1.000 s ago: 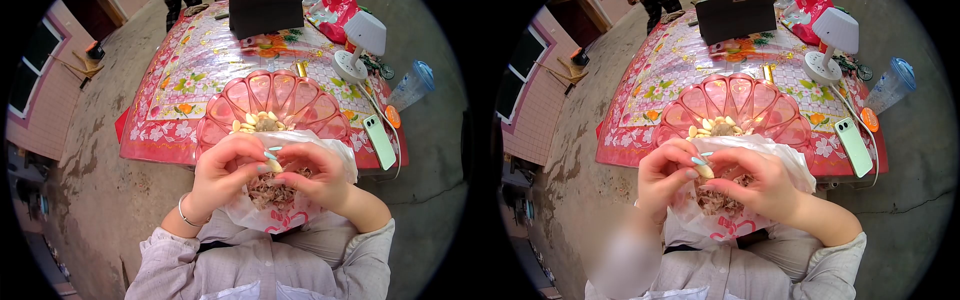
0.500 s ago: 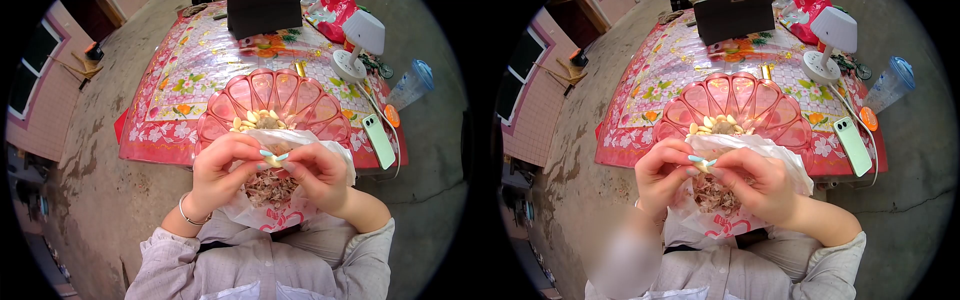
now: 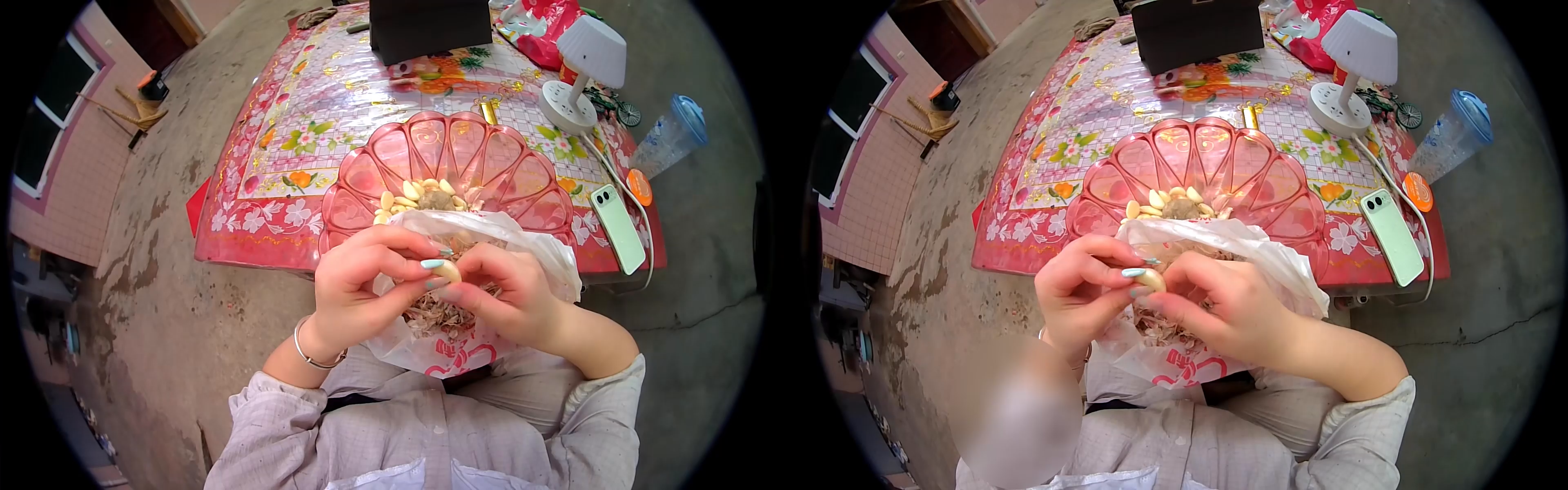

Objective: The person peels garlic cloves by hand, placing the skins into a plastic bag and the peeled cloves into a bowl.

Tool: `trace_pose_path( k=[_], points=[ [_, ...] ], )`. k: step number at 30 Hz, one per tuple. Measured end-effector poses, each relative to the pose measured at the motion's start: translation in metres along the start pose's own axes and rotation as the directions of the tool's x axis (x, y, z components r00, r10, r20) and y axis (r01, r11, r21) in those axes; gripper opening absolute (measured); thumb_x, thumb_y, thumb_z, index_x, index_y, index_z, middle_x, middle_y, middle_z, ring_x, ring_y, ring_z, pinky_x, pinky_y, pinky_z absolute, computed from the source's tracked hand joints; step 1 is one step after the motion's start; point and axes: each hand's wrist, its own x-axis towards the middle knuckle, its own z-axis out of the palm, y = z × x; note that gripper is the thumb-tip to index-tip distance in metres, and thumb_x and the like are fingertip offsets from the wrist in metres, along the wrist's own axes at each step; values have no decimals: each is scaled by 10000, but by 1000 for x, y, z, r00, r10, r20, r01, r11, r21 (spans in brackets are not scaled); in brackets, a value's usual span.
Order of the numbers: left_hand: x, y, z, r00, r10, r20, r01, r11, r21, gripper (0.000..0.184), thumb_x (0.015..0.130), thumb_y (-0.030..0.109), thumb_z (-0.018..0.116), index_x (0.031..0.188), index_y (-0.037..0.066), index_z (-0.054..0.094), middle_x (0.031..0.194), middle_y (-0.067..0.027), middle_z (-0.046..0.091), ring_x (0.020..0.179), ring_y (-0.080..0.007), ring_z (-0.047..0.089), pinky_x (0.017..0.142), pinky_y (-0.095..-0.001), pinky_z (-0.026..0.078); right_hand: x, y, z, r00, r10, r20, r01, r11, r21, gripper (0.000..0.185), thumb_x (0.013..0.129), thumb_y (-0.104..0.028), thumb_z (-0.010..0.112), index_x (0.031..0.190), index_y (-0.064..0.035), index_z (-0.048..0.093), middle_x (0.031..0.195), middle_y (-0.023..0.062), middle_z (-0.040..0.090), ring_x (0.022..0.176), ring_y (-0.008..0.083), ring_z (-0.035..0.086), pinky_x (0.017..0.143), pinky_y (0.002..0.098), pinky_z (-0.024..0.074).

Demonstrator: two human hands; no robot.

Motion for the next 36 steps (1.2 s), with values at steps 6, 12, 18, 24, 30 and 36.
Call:
trace_pose_path(
  k=[6,12,18,24,30,36],
  points=[
    [1,0,-1,996,88,32,-89,996,3,199,649,-101,612,809,5,563,906,-120,575,850,-187,567,710,-275,476,0,10,9,978,-37,-207,47,998,44,102,773,-46,571,849,11,535,719,87,590,604,140,589,530,249,465],
    [-1,-3,2,997,-75,-9,68,940,-335,390,697,-109,581,1035,4,421,929,-153,563,870,-195,580,759,-278,488,-2,14,7,969,-86,-231,83,996,-25,79,751,-15,577,819,7,543,682,87,589,585,160,594,516,253,456],
    [4,-3,-3,985,-163,49,169,896,-411,414,701,-114,576,1055,3,395,914,-165,576,861,-201,589,750,-279,492,1,2,0,970,-176,-166,144,972,-185,83,723,-18,600,789,-13,549,643,88,566,548,196,560,495,283,426],
    [5,-3,-6,974,-224,-3,198,867,-457,420,701,-112,580,1063,2,401,911,-169,581,847,-202,594,750,-276,492,-2,7,-2,999,47,-19,-45,994,103,175,857,-165,465,813,-11,535,644,67,551,554,179,540,530,281,432],
    [3,-3,-3,994,-101,42,110,917,-384,427,702,-106,587,1076,-3,409,900,-161,590,864,-206,591,747,-280,487,3,0,-1,963,110,244,-233,797,558,352,904,-301,353,976,12,496,858,111,554,686,141,551,592,238,456],
    [0,-2,-2,998,20,65,-3,970,-244,435,697,-105,592,1087,-5,428,884,-142,618,851,-184,597,758,-279,467,6,-3,-6,898,174,403,-399,707,583,265,897,-265,402,948,-24,502,738,24,542,590,65,504,549,186,431]
  ],
)
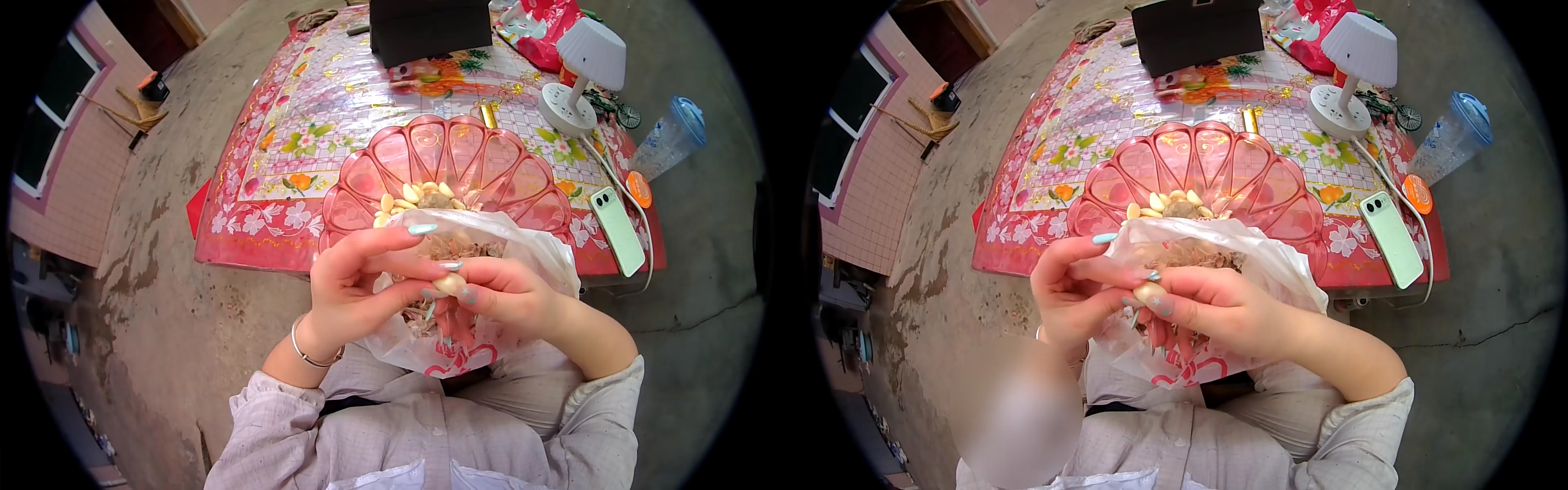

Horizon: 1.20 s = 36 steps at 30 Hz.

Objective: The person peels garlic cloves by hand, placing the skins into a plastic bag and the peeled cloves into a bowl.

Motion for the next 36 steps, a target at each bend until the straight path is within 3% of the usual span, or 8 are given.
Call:
trace_pose_path(
  k=[6,8,12,17,24,31,34,36],
  points=[
    [-2,-5,0,991,125,46,-131,973,191,455,682,-88,617,1091,-8,434,861,-129,627,784,-182,617,673,-269,491,-2,-2,0,998,46,-35,-46,999,6,258,874,-259,458,978,-27,505,745,27,547,595,57,507,538,180,421],
    [-2,-7,0,960,259,105,-279,900,334,467,680,-83,620,1099,-9,427,853,-126,627,749,-187,624,610,-269,502,-2,0,-3,998,57,-30,-57,998,14,258,870,-254,467,988,-28,505,753,23,547,609,55,508,541,182,423],
    [-1,-6,5,947,307,95,-319,865,386,453,676,-81,618,1089,-3,450,838,-110,628,722,-189,626,588,-270,503,-3,1,-3,995,60,-73,-63,998,-27,250,859,-226,490,1009,-26,500,782,11,545,665,47,509,568,186,424],
    [1,-1,5,920,314,235,-393,730,559,407,651,-65,616,1039,4,510,821,-102,622,644,-209,610,544,-278,491,-2,1,0,995,4,-100,-12,997,-81,240,856,-209,497,1009,-24,504,793,-10,533,690,40,490,593,189,409],
    [0,-7,6,874,405,270,-481,641,598,491,652,-64,620,1105,-7,441,838,-108,622,641,-224,609,537,-288,489,0,9,-4,980,-55,-193,-21,928,-371,252,870,-274,463,859,-28,520,722,6,525,607,42,468,533,190,391],
    [0,-7,10,914,394,98,-386,768,511,527,685,-66,624,1142,-9,369,864,-140,620,699,-219,623,602,-291,497,-1,9,-2,974,-89,-208,64,990,-123,355,889,-365,375,845,-39,511,705,20,514,578,65,477,500,201,403],
    [-3,-7,9,912,409,25,-361,774,520,521,698,-68,615,1148,-13,359,857,-145,620,739,-214,624,640,-299,498,0,5,2,956,-139,-258,108,986,-130,233,863,-261,475,888,-31,502,756,39,526,639,72,512,539,198,435],
    [-4,-7,8,919,393,-22,-321,779,538,521,703,-70,611,1151,-14,353,855,-148,619,758,-213,624,658,-304,497,2,10,7,850,-394,-350,356,919,-170,179,794,-104,577,927,-22,489,798,48,533,720,88,546,594,206,468]
  ],
)
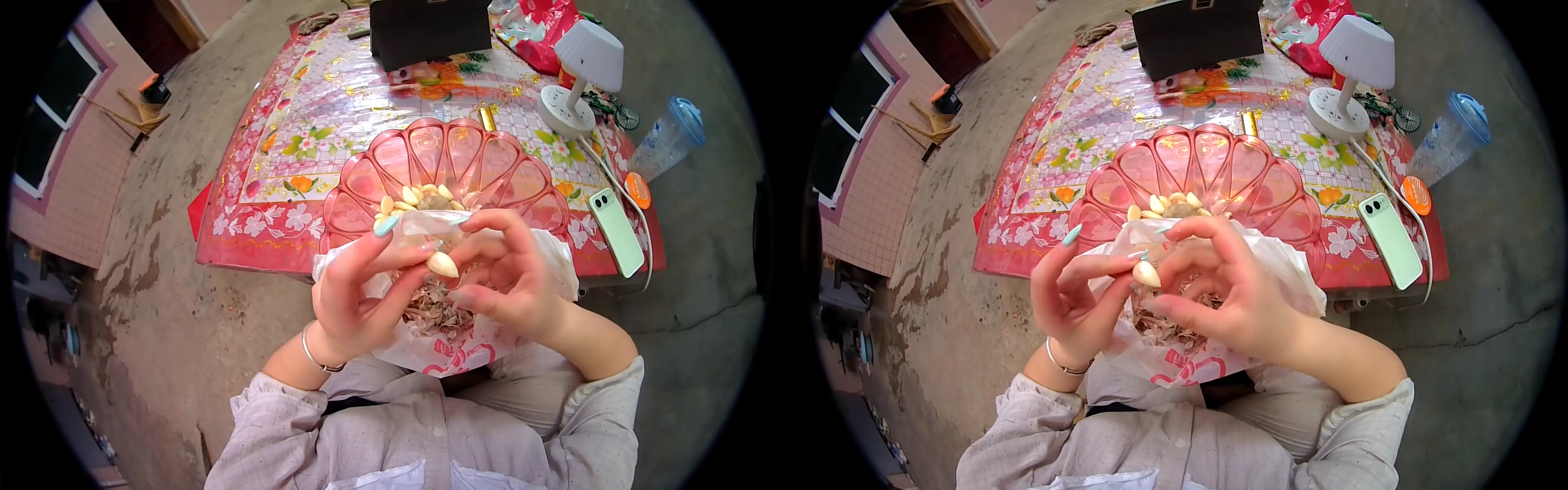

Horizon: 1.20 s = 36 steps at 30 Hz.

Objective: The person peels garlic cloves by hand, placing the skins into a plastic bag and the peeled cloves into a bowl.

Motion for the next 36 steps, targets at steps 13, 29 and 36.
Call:
trace_pose_path(
  k=[13,29,36],
  points=[
    [15,8,-4,918,-319,238,355,926,-129,194,726,-33,575,918,-23,552,852,-107,611,751,-154,604,659,-249,477,3,-6,-6,897,-431,93,374,634,-677,137,723,-25,619,851,7,584,745,95,607,599,166,581,514,262,451],
    [22,3,-10,647,-420,637,576,816,-46,248,831,248,472,761,23,549,610,-123,515,583,-280,509,534,-332,384,4,-3,-7,836,-425,347,531,468,-706,206,626,3,662,818,-11,588,680,75,591,554,195,573,478,266,437],
    [17,-2,-7,774,-274,571,370,927,-57,247,846,210,419,743,22,541,599,-128,508,566,-293,501,509,-355,371,4,-4,-6,881,-377,285,464,577,-672,178,648,9,656,808,-7,578,673,81,583,564,191,577,487,273,449]
  ],
)
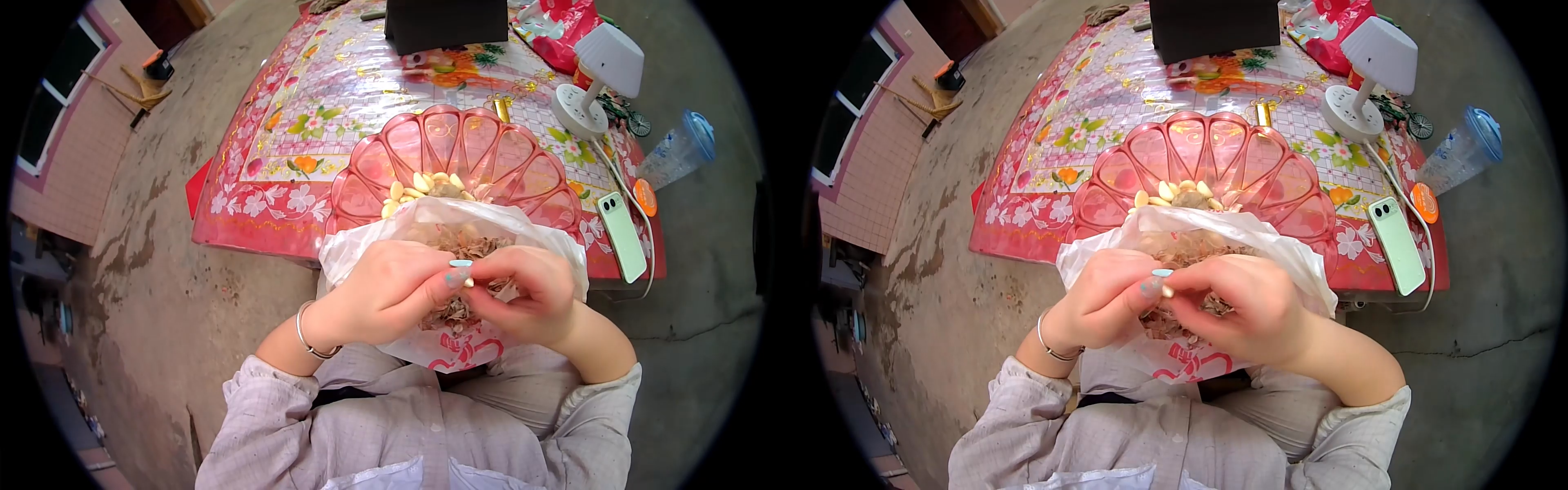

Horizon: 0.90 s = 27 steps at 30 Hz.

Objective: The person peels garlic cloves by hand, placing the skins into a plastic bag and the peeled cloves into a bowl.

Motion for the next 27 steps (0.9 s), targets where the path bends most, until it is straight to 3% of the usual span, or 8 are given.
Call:
trace_pose_path(
  k=[2,9,14,27],
  points=[
    [-1,0,1,999,-3,-52,1,999,-47,237,844,196,414,747,20,539,586,-123,502,555,-296,497,509,-355,369,0,1,0,1000,24,-2,-24,999,24,167,652,12,653,800,-7,579,672,79,586,562,184,578,487,269,449],
    [-2,-3,-2,1000,14,-19,-15,998,-63,188,804,153,426,766,16,548,589,-121,522,556,-284,515,505,-352,379,0,2,1,1000,12,-10,-12,999,31,167,649,15,655,796,-4,580,671,79,591,554,176,576,485,264,447],
    [0,0,1,998,50,-31,-50,999,21,158,743,150,446,749,21,539,543,-110,493,515,-283,501,472,-366,371,-1,4,1,1000,-7,-9,7,1000,11,167,645,17,656,792,-4,581,665,80,587,555,178,576,482,265,443],
    [1,-3,4,986,155,-66,-144,979,148,131,724,135,458,732,20,520,544,-110,481,499,-284,492,461,-366,370,-1,2,-1,1000,18,-19,-18,1000,11,158,641,16,660,779,-2,585,652,77,587,541,169,575,474,255,443]
  ],
)
